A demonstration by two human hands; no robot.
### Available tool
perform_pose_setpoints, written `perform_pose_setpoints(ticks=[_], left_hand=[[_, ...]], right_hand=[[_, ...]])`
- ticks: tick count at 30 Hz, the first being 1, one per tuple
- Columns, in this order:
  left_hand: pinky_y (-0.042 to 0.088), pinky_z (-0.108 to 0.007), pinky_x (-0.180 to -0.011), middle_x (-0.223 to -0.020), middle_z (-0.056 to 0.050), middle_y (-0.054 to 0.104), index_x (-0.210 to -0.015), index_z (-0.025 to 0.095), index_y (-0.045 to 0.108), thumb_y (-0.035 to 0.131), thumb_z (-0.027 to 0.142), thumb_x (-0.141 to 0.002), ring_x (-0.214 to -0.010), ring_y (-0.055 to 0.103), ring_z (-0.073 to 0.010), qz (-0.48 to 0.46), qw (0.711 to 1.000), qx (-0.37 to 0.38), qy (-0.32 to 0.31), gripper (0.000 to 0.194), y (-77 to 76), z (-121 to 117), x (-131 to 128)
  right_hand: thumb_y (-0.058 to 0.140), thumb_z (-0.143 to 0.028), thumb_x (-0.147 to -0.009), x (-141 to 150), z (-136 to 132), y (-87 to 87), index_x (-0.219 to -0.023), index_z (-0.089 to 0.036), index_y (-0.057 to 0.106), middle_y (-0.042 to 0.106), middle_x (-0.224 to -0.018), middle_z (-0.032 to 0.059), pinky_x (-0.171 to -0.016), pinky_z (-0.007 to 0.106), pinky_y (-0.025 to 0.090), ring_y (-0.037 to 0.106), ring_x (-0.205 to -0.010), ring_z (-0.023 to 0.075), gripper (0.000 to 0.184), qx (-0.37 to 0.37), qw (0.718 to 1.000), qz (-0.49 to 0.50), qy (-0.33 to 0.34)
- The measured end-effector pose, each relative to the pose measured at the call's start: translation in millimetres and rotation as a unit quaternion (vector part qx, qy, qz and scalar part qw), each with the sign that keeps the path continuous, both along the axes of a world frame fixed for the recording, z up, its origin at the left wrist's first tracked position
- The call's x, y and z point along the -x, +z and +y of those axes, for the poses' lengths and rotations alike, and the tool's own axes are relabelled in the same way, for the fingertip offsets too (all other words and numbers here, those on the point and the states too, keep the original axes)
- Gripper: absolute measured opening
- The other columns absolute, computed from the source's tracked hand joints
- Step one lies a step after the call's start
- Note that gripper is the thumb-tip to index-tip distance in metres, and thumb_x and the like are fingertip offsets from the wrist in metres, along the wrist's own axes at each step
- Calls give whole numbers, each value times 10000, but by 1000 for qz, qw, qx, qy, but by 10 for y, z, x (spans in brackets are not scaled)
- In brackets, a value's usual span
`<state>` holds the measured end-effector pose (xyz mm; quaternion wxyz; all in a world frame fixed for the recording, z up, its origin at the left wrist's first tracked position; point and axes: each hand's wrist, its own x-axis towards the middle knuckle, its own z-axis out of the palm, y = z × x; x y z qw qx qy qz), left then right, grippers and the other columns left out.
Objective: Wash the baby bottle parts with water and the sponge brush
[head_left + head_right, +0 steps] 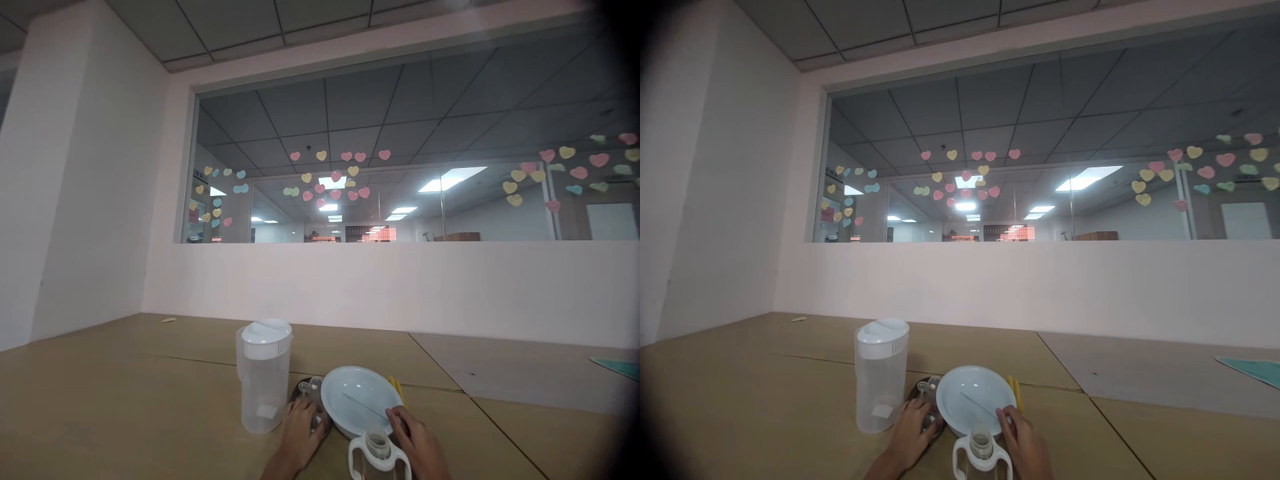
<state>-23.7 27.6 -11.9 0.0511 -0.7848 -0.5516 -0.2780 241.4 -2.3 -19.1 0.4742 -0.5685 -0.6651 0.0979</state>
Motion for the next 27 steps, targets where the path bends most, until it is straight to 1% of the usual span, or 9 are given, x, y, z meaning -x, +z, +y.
perform_pose_setpoints(ticks=[3, 7, 10, 12, 15, 17, 22, 24, 27], left_hand=[[388, -376, -912, -1026, -58, 662, -944, 237, 662, 422, 397, -858, -1023, 564, -248, 1, 1000, 8, -10, 301, 3, 8, 1], [389, -393, -912, -1035, -70, 655, -948, 225, 665, 426, 391, -852, -1029, 559, -261, -4, 1000, 2, 2, 307, 22, -9, -4], [371, -402, -953, -1127, -100, 627, -1109, 201, 619, 405, 442, -860, -1091, 532, -272, -16, 1000, -5, 4, 408, 59, -31, -2], [354, -406, -984, -1204, -123, 594, -1255, 169, 525, 396, 479, -859, -1138, 507, -279, -30, 999, -7, 10, 519, 82, -37, 5], [335, -414, -1011, -1265, -140, 561, -1333, 143, 445, 382, 521, -857, -1176, 485, -286, -42, 999, -3, 28, 612, 82, -26, 11], [314, -419, -1034, -1290, -145, 547, -1324, 130, 461, 371, 532, -857, -1207, 465, -290, -35, 999, 0, 34, 622, 51, -4, 6], [272, -448, -1072, -1300, -174, 543, -1199, 93, 585, 384, 549, -833, -1266, 417, -327, -9, 997, 22, 70, 618, -48, 90, -19], [285, -454, -1065, -1300, -174, 544, -1189, 106, 594, 400, 555, -818, -1278, 410, -329, -9, 996, 38, 78, 613, -39, 124, -25], [305, -466, -1046, -1252, -161, 587, -1145, 143, 623, 383, 549, -826, -1258, 439, -324, -23, 996, 58, 71, 569, 41, 161, -29]], right_hand=[[306, -627, -849, 5, 18, -11, -743, -240, 605, 676, -662, 20, -555, 224, 425, 624, -616, 185, 500, -6, 1000, -15, -4], [309, -651, -841, 13, 36, -18, -678, -230, 592, 660, -629, 25, -528, 221, 410, 592, -567, 175, 533, -28, 999, -30, -12], [312, -675, -829, 19, 44, -17, -665, -227, 608, 666, -631, 35, -530, 222, 412, 587, -553, 174, 562, -42, 999, -23, -16], [316, -685, -820, 20, 45, -10, -657, -224, 620, 674, -642, 47, -532, 226, 413, 593, -559, 179, 576, -46, 999, -15, -20], [348, -659, -813, 14, 47, 9, -653, -218, 634, 680, -663, 58, -553, 238, 424, 601, -579, 187, 550, -50, 998, -1, -24], [392, -621, -801, 6, 51, 24, -681, -213, 652, 689, -701, 64, -584, 245, 442, 614, -613, 193, 498, -57, 998, 16, -24], [488, -534, -738, -20, 73, 40, -727, -212, 683, 691, -740, 68, -617, 254, 474, 622, -646, 195, 377, -82, 994, 67, -30], [504, -501, -721, -29, 89, 38, -737, -208, 690, 684, -732, 65, -607, 256, 473, 609, -627, 188, 347, -87, 992, 89, -33], [523, -467, -694, -37, 130, 56, -744, -192, 705, 668, -702, 58, -587, 265, 466, 570, -582, 173, 333, -89, 988, 125, -19]])
